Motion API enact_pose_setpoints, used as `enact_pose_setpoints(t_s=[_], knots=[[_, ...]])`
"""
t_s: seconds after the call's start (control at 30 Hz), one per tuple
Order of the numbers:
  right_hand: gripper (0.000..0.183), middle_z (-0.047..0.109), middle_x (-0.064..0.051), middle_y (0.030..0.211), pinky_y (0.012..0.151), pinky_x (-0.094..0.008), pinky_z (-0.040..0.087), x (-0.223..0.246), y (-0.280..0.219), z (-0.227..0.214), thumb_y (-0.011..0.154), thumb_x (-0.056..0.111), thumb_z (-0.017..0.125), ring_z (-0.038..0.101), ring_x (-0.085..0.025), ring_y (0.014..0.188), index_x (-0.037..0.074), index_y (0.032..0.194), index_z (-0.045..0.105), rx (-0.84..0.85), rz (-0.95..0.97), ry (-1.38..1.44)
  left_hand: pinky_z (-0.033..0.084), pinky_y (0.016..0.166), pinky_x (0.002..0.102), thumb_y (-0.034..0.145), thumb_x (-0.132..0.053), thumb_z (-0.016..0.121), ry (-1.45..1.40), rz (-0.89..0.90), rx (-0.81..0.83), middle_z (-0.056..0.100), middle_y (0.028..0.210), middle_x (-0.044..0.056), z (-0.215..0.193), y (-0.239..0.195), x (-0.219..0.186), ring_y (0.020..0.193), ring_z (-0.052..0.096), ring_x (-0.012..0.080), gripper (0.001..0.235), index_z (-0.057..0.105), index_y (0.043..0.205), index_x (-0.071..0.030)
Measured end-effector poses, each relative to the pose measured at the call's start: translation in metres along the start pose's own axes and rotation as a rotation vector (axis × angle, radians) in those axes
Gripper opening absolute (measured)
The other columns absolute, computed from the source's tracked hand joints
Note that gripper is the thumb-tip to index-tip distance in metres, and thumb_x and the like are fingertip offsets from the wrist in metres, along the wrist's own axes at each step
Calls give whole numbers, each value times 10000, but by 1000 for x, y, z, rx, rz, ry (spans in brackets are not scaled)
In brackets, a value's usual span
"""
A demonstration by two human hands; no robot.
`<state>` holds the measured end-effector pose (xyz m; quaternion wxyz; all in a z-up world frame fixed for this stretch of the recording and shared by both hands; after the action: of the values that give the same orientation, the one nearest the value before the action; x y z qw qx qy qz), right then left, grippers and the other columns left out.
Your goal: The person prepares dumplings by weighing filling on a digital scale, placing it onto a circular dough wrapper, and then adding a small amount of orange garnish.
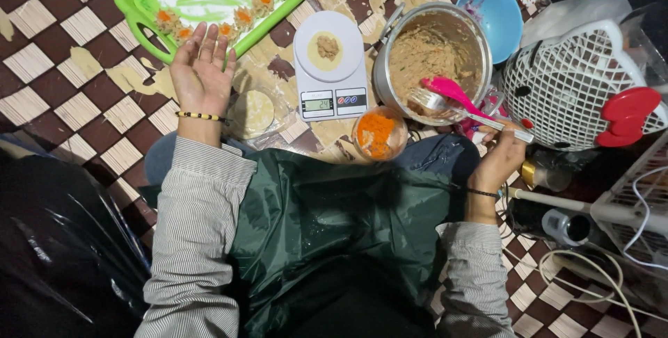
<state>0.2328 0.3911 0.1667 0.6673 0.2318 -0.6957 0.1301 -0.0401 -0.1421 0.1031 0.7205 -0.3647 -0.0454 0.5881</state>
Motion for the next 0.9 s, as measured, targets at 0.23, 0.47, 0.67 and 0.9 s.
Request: enact_pose_setpoints(t_s=[0.23, 0.47, 0.67, 0.9], knots=[[227, 736, -111, 902, 676, -256, 518, 20, -11, 18, 1139, 189, 465, 729, -178, 792, 51, 1124, 646, 154, -205, -248, 529, 948, 384, 923, -204, 545, -13, -8, 8, 710, 1247, 102, 0, 3, 2, 1069, 660, 245, 384, 665, 1264, -74], [147, 669, -47, 848, 657, -240, 493, -1, -10, 8, 1126, 168, 498, 641, -122, 723, 90, 1088, 617, 100, -75, -148, 524, 966, 397, 930, -198, 535, -11, -1, -4, 708, 1248, 106, -1, 4, 1, 1071, 660, 250, 385, 668, 1267, -67], [144, 704, -52, 779, 594, -234, 512, -19, -11, 3, 1071, 160, 527, 678, -131, 663, 115, 955, 601, -19, 113, -31, 531, 949, 388, 927, -197, 541, 0, -4, 0, 712, 1243, 105, 0, 2, 2, 1061, 662, 245, 377, 673, 1257, -70], [104, 627, -92, 687, 520, -191, 378, -45, 3, 3, 984, 70, 495, 619, -114, 630, 69, 994, 599, -65, 269, 193, 525, 952, 384, 928, -200, 532, 2, -7, -1, 710, 1252, 104, -1, 2, 1, 1081, 660, 248, 385, 670, 1265, -76]])
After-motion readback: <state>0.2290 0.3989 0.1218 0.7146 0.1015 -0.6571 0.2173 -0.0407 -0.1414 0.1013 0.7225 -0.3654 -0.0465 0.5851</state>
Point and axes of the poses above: each hand's wrist, its own y-axis towards the middle knuckle, its own z-axis out of the palm, x = y × z, the point moved 8 cm from there along y, towards the middle knuckle
